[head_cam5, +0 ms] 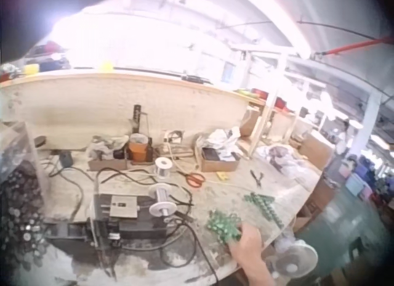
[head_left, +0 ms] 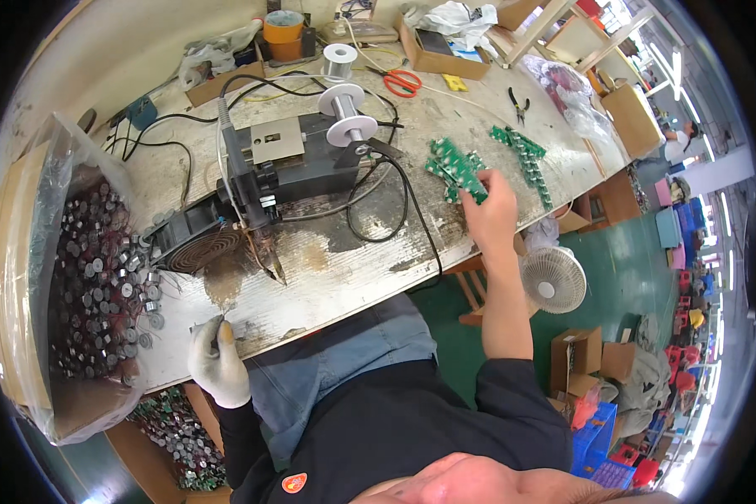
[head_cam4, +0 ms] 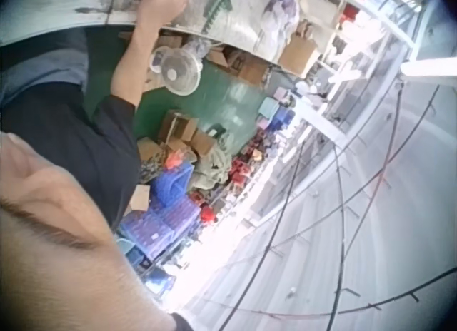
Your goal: Soldering electronic components onto a printed circuit board at a workbench.
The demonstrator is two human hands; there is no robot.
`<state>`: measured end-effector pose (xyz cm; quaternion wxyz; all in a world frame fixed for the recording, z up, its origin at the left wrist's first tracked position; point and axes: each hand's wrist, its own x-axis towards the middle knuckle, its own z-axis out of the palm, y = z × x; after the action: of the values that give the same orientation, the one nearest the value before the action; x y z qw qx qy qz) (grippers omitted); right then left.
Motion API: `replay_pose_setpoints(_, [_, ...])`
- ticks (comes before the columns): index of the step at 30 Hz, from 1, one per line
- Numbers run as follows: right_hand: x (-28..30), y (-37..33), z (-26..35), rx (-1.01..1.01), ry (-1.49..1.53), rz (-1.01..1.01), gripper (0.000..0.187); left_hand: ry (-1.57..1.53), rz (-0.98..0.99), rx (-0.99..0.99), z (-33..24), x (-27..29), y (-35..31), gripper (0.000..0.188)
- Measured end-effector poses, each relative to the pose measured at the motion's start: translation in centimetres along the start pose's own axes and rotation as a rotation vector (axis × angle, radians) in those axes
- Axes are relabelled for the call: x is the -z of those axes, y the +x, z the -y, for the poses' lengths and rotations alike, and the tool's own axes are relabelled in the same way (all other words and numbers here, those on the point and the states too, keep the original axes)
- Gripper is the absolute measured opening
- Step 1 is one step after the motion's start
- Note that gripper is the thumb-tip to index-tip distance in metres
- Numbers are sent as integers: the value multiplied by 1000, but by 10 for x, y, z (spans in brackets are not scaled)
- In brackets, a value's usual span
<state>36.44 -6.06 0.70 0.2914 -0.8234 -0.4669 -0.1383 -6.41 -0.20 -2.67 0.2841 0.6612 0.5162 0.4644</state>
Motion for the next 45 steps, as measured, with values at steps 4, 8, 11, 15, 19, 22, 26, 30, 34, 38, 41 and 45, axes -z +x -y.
replay_pose_setpoints(4, [12, -21, 28, -319, 755, -36, 30, -68, 4, 36, 1, 2, -2, 14])
replay_pose_setpoints(8, [35, -62, 46, -188, 742, 332, 31, -58, 83, 48, 5, 7, 2, 17])
replay_pose_setpoints(11, [44, -73, 56, -187, 937, 397, 34, -175, 95, 216, 2, 8, 1, 17])
replay_pose_setpoints(15, [53, -62, 75, -168, 1111, 335, 35, -197, 75, 273, -15, 2, 4, 19])
replay_pose_setpoints(19, [44, -50, 83, 127, 970, 347, 28, -285, 190, 388, -19, -13, 8, 19])
replay_pose_setpoints(22, [18, -49, 95, 179, 907, 395, 28, -390, 215, 461, -34, -21, 13, 19])
replay_pose_setpoints(26, [-3, -46, 98, 202, 829, 208, 23, -380, 246, 538, -47, -21, 18, 18])
replay_pose_setpoints(30, [-13, -61, 96, 13, 1089, 213, 20, -356, 264, 530, -47, -22, 15, 20])
replay_pose_setpoints(34, [-16, -87, 125, -329, 1318, 761, 20, -327, 294, 503, -52, -22, 16, 20])
replay_pose_setpoints(38, [-21, -98, 153, -423, 1264, 984, 17, -438, 336, 626, -55, -30, 16, 20])
replay_pose_setpoints(41, [-25, -96, 162, -402, 1255, 1037, 16, -549, 358, 688, -51, -35, 14, 21])
replay_pose_setpoints(45, [-30, -97, 165, -408, 1304, 1074, 16, -655, 412, 809, -56, -38, 21, 22])
